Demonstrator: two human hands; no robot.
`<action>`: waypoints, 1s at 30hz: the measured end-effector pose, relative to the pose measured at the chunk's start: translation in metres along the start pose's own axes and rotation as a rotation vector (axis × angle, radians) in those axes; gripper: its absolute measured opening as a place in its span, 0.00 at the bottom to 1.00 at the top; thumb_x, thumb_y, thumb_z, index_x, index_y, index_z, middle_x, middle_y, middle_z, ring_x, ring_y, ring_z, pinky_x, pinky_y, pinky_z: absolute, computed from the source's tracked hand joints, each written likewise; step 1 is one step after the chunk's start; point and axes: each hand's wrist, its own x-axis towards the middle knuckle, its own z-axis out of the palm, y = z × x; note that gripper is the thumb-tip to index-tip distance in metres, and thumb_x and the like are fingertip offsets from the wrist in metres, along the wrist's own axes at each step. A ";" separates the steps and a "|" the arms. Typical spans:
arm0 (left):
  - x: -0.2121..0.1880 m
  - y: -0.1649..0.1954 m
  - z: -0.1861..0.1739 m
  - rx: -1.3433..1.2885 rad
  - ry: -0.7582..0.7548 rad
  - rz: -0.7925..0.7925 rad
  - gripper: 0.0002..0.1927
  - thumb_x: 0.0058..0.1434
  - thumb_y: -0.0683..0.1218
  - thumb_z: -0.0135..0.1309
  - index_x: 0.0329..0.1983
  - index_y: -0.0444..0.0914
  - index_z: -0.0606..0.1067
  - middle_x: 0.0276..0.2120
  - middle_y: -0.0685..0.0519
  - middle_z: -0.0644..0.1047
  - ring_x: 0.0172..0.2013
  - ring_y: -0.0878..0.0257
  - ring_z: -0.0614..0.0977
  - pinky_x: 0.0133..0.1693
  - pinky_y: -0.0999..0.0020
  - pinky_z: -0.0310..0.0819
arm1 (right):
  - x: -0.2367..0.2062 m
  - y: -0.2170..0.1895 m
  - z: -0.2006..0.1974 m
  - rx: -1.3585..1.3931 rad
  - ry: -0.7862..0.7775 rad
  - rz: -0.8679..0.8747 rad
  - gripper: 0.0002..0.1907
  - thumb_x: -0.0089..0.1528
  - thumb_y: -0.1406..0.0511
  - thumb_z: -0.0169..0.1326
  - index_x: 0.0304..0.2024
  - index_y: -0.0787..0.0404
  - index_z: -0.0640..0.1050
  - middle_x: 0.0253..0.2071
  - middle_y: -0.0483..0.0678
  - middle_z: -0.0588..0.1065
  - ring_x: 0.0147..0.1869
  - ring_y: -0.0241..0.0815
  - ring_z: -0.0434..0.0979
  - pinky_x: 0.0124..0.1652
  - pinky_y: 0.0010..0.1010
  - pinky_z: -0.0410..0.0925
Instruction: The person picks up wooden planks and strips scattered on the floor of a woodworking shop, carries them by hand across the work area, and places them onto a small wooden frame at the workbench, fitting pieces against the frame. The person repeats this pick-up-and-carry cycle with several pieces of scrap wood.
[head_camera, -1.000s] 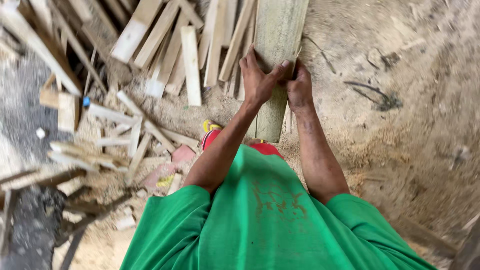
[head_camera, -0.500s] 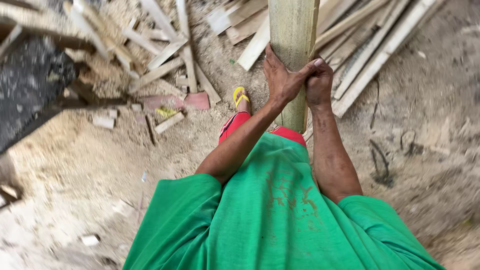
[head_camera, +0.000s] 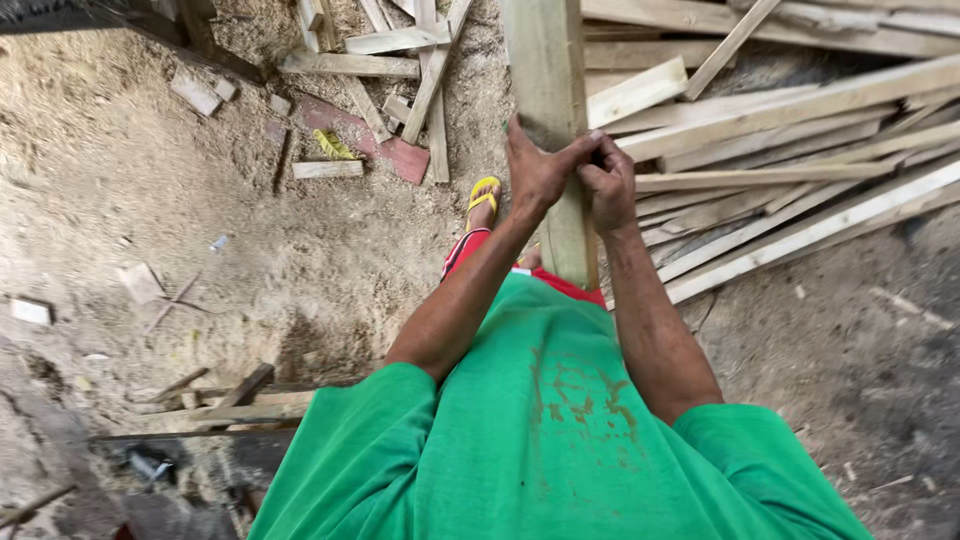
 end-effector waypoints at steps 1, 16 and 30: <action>0.003 -0.002 0.004 -0.030 0.010 -0.007 0.69 0.38 0.66 0.74 0.70 0.20 0.54 0.62 0.27 0.67 0.64 0.40 0.70 0.65 0.54 0.63 | 0.004 0.001 -0.004 0.040 -0.019 0.014 0.14 0.59 0.74 0.47 0.47 0.66 0.74 0.43 0.43 0.73 0.48 0.33 0.72 0.51 0.25 0.68; 0.117 -0.117 0.086 -0.063 -0.052 -0.014 0.66 0.38 0.65 0.73 0.70 0.24 0.57 0.59 0.32 0.72 0.60 0.45 0.76 0.62 0.56 0.69 | 0.116 0.128 -0.078 0.046 0.148 0.075 0.23 0.53 0.71 0.44 0.51 0.68 0.76 0.42 0.45 0.73 0.46 0.35 0.71 0.50 0.25 0.68; 0.139 -0.132 0.037 -0.116 0.051 -0.025 0.68 0.46 0.71 0.69 0.74 0.23 0.52 0.68 0.28 0.63 0.69 0.41 0.66 0.68 0.53 0.59 | 0.149 0.138 -0.020 -0.505 -0.035 0.063 0.17 0.66 0.75 0.52 0.58 0.65 0.73 0.49 0.47 0.78 0.52 0.35 0.77 0.53 0.27 0.73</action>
